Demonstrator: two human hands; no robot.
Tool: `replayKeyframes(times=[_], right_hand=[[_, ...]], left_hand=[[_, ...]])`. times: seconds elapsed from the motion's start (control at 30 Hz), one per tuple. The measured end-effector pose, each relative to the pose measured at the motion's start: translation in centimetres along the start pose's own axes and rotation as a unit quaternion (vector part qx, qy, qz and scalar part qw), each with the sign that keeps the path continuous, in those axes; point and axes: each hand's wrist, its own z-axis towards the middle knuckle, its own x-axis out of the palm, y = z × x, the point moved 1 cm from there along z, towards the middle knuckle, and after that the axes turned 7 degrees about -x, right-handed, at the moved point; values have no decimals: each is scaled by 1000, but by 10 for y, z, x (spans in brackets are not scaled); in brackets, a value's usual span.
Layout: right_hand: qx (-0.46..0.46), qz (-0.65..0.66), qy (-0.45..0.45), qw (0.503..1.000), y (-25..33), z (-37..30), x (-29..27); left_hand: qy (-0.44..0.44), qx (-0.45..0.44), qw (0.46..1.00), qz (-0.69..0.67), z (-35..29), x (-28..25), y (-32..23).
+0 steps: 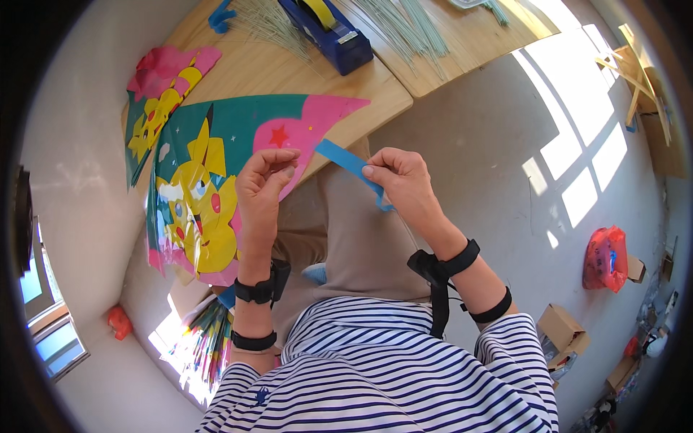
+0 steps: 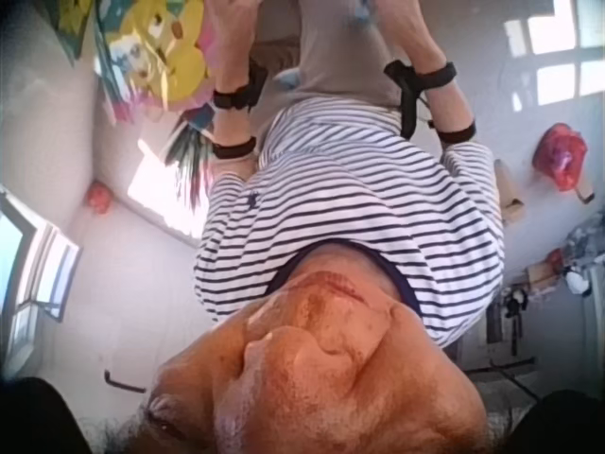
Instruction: Assembling a colorful kite by attaching structural elements and decorative ribbons.
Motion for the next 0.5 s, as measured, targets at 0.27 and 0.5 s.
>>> replayKeyframes(times=[0.27,0.5], right_hand=[[-10,-23,-110,994,-43,41,-3],[-7,-54,-92,994,-29,59,-2]], left_hand=[[-7,212,921,327,-3,50,18],[0,283,853,439,13,77,34]])
